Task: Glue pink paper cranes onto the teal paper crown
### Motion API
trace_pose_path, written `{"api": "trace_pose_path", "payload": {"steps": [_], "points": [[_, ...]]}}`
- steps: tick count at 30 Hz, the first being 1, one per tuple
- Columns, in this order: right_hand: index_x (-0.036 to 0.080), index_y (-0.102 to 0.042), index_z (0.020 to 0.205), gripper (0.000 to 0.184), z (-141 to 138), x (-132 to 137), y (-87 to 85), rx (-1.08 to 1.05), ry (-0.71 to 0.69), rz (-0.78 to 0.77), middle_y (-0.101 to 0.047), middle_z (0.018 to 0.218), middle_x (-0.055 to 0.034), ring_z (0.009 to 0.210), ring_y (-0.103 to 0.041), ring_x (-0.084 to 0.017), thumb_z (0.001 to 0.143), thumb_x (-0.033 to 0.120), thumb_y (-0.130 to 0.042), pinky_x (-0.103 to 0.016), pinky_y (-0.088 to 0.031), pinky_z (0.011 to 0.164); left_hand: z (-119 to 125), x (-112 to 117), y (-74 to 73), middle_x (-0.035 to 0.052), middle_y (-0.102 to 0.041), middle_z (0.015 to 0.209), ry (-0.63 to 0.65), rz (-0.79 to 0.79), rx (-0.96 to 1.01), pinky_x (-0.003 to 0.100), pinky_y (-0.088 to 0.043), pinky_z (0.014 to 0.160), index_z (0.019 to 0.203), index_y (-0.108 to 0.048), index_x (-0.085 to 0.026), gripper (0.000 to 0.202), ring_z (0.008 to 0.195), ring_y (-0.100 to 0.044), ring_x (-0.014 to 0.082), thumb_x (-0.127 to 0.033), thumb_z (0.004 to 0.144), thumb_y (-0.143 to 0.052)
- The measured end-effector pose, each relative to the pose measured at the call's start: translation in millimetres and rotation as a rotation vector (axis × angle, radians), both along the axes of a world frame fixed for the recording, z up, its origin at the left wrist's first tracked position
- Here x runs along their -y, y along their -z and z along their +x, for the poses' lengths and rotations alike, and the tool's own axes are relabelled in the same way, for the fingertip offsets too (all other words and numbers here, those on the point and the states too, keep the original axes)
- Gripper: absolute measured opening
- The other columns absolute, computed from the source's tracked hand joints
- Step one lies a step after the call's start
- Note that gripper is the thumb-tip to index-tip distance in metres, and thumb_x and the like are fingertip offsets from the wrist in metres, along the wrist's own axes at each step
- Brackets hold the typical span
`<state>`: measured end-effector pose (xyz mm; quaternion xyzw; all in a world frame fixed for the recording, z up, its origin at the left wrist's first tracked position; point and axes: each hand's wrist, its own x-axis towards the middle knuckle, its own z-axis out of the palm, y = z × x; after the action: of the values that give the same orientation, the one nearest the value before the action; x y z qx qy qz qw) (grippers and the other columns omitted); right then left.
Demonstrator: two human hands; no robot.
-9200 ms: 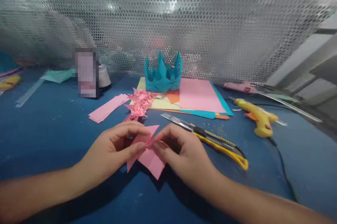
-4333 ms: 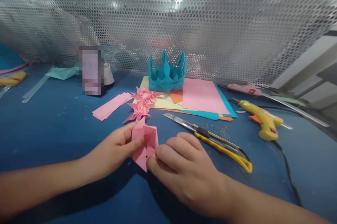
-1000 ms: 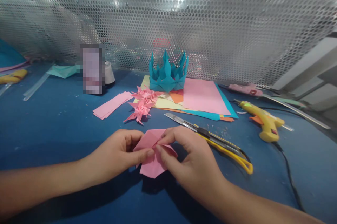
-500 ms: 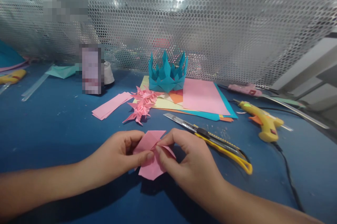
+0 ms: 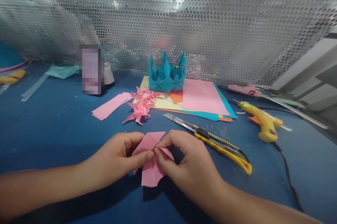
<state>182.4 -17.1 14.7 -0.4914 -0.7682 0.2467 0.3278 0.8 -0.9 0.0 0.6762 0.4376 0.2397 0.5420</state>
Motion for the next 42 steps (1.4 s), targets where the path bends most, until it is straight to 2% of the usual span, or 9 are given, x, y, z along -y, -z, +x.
{"api": "trace_pose_path", "payload": {"steps": [8, 16, 21, 26, 29, 33, 37, 39, 42], "points": [[0.02, -0.057, 0.064, 0.014, -0.7, 0.8, -1.0, -0.02, 0.026, -0.053, -0.059, 0.056, 0.0041, 0.05, -0.054, -0.009, 0.078, 0.021, -0.057, -0.02, -0.041, 0.049, 1.3, -0.7, -1.0, -0.0039, -0.046, 0.061, 0.036, -0.113, 0.074, 0.021, -0.03, 0.049, 0.075, -0.056, -0.014, 0.018, 0.054, -0.041, 0.008, -0.031, 0.079, -0.054], [0.02, -0.051, 0.067, 0.012, -4.4, 4.2, -4.7, -0.096, 0.042, -0.126, -0.056, 0.059, 0.0028, 0.053, -0.054, -0.01, 0.078, 0.023, -0.057, -0.021, -0.044, 0.05, 0.7, 2.9, -1.1, -0.0056, -0.042, 0.058, -0.011, -0.191, 0.161, 0.02, -0.03, 0.047, 0.068, -0.051, -0.016, 0.013, 0.052, -0.04, 0.0072, -0.025, 0.076, -0.055], [0.022, -0.042, 0.074, 0.013, -5.6, 4.5, -1.4, -0.244, 0.032, -0.149, -0.054, 0.066, 0.0034, 0.057, -0.056, -0.01, 0.08, 0.022, -0.054, -0.019, -0.047, 0.05, 1.0, 2.8, -1.6, -0.0052, -0.044, 0.06, 0.024, -0.178, 0.176, 0.021, -0.031, 0.049, 0.074, -0.053, -0.015, 0.009, 0.052, -0.039, 0.0071, -0.024, 0.078, -0.054], [0.024, -0.041, 0.09, 0.009, -2.5, 5.4, -0.9, -0.367, -0.074, -0.249, -0.058, 0.079, 0.0007, 0.069, -0.06, -0.012, 0.088, 0.029, -0.049, -0.022, -0.05, 0.058, 1.3, 2.2, -2.2, -0.0061, -0.045, 0.058, -0.038, -0.154, 0.206, 0.019, -0.032, 0.047, 0.07, -0.049, -0.016, 0.016, 0.05, -0.041, 0.0062, -0.026, 0.08, -0.055], [0.026, -0.039, 0.104, 0.021, 0.0, 3.3, -0.7, -0.487, -0.132, -0.317, -0.06, 0.091, -0.0027, 0.083, -0.062, -0.016, 0.09, 0.041, -0.045, -0.026, -0.053, 0.069, 1.3, 0.0, -4.0, -0.0057, -0.05, 0.059, -0.075, -0.174, 0.285, 0.018, -0.034, 0.048, 0.078, -0.053, -0.015, 0.015, 0.051, -0.045, 0.006, -0.03, 0.081, -0.056], [0.027, -0.034, 0.111, 0.037, 0.5, 0.2, 2.5, -0.509, -0.154, -0.427, -0.059, 0.093, -0.0036, 0.085, -0.062, -0.017, 0.086, 0.05, -0.048, -0.03, -0.053, 0.073, 0.7, -3.6, -6.4, -0.0025, -0.056, 0.069, -0.165, -0.173, 0.328, 0.019, -0.038, 0.054, 0.09, -0.057, -0.013, 0.024, 0.059, -0.049, 0.0073, -0.035, 0.081, -0.058], [0.026, -0.033, 0.113, 0.039, -0.8, 3.0, 4.1, -0.436, -0.203, -0.422, -0.057, 0.096, -0.0041, 0.087, -0.06, -0.018, 0.083, 0.039, -0.056, -0.033, -0.053, 0.076, -0.1, -4.5, -3.6, 0.0, -0.058, 0.076, -0.169, -0.17, 0.329, 0.022, -0.041, 0.06, 0.094, -0.056, -0.013, 0.03, 0.065, -0.051, 0.0095, -0.039, 0.08, -0.058], [0.026, -0.035, 0.113, 0.037, -2.0, 5.0, 3.2, -0.398, -0.176, -0.393, -0.057, 0.096, -0.0039, 0.086, -0.06, -0.017, 0.083, 0.033, -0.056, -0.032, -0.053, 0.076, -0.1, -3.5, -1.3, 0.0007, -0.059, 0.079, -0.161, -0.167, 0.346, 0.024, -0.042, 0.063, 0.094, -0.057, -0.014, 0.029, 0.069, -0.052, 0.0108, -0.04, 0.079, -0.059], [0.026, -0.036, 0.111, 0.036, -4.9, 6.4, 1.0, -0.378, -0.117, -0.371, -0.059, 0.094, -0.0031, 0.082, -0.062, -0.017, 0.081, 0.025, -0.055, -0.027, -0.055, 0.067, 0.3, -0.4, 0.0, 0.0013, -0.058, 0.082, -0.16, -0.14, 0.365, 0.025, -0.043, 0.067, 0.09, -0.059, -0.015, 0.027, 0.073, -0.053, 0.0121, -0.039, 0.077, -0.063]]}}
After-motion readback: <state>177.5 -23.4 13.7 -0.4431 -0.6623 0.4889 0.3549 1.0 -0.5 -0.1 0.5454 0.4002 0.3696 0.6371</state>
